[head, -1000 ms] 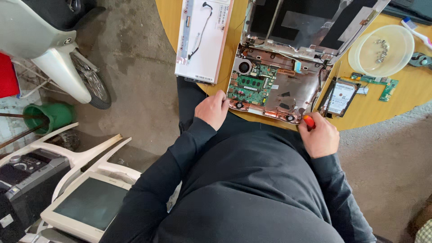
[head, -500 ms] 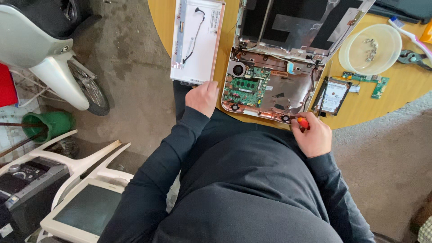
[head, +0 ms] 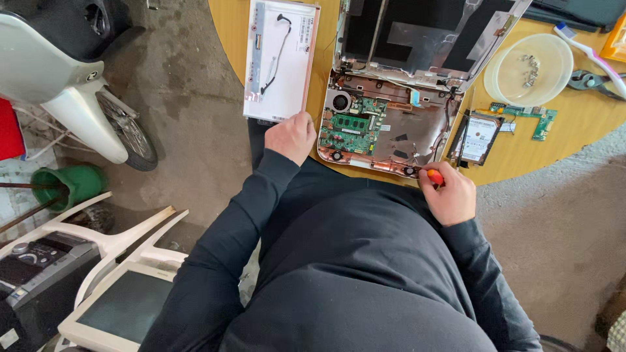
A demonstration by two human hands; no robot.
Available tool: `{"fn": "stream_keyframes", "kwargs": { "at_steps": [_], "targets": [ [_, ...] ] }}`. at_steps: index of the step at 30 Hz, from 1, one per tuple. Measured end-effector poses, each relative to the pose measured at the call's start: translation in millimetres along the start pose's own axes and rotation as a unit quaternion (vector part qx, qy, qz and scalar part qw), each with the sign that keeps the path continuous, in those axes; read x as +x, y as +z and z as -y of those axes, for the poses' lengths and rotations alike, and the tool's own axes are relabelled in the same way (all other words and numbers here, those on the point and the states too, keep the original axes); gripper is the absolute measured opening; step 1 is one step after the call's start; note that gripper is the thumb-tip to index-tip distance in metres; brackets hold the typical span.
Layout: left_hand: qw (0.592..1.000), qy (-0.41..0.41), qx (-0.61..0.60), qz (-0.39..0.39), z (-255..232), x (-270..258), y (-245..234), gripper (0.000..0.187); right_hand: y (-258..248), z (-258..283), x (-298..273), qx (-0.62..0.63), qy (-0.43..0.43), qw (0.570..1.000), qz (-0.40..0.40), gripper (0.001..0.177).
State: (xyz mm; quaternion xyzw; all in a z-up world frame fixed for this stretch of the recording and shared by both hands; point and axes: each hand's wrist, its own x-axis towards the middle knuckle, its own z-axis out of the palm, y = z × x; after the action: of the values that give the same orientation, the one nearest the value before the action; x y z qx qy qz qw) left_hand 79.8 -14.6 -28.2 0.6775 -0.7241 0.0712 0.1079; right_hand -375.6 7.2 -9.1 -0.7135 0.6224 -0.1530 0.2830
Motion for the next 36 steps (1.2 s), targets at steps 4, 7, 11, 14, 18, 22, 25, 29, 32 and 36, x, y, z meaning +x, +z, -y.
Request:
{"fn": "stream_keyframes", "kwargs": {
  "at_steps": [4,7,11,14,18,22,25,29,32,36],
  "targets": [
    [0.997,-0.013,-0.069,0.026,5.2,-2.1,-0.7,0.014,-0.9,2.2,1.7,0.006,-0.001,1.0,0.007,0.011],
    [0.997,0.011,-0.068,0.041,9.8,-11.1,21.3,0.012,-2.2,7.1,4.6,0.019,-0.009,1.0,0.008,0.011],
    [0.999,0.018,0.019,0.04,5.8,-14.3,38.5,0.012,-5.4,9.8,3.6,0.017,-0.004,1.0,0.015,0.01],
    [0.997,0.02,0.06,0.038,2.0,-11.5,43.8,0.013,-4.7,8.8,3.6,0.017,-0.003,1.0,0.018,0.01],
    [0.995,0.026,0.08,0.05,3.7,-6.8,43.5,0.015,-3.6,9.4,4.9,0.02,-0.005,1.0,0.019,0.01],
    [0.997,-0.001,-0.005,0.074,-2.0,32.4,-21.8,0.018,-1.8,5.8,3.6,0.014,-0.005,1.0,0.014,0.01],
    [0.968,-0.095,-0.157,0.169,3.8,56.8,-23.5,0.012,-4.2,9.1,5.3,0.028,-0.012,0.999,0.012,0.009],
    [0.939,-0.16,-0.276,0.125,0.1,106.7,-18.7,0.04,-10.7,18.9,7.9,0.012,-0.011,0.999,0.036,0.01],
    [0.912,-0.196,-0.324,0.157,-1.5,139.1,-15.8,0.056,-18.8,25.6,9.5,-0.005,-0.01,0.999,0.049,0.013],
    [0.912,-0.188,-0.327,0.16,11.2,151.2,0.2,0.02,-29.9,37.1,8.8,0.042,0.004,0.998,0.036,0.009]
  ]
}}
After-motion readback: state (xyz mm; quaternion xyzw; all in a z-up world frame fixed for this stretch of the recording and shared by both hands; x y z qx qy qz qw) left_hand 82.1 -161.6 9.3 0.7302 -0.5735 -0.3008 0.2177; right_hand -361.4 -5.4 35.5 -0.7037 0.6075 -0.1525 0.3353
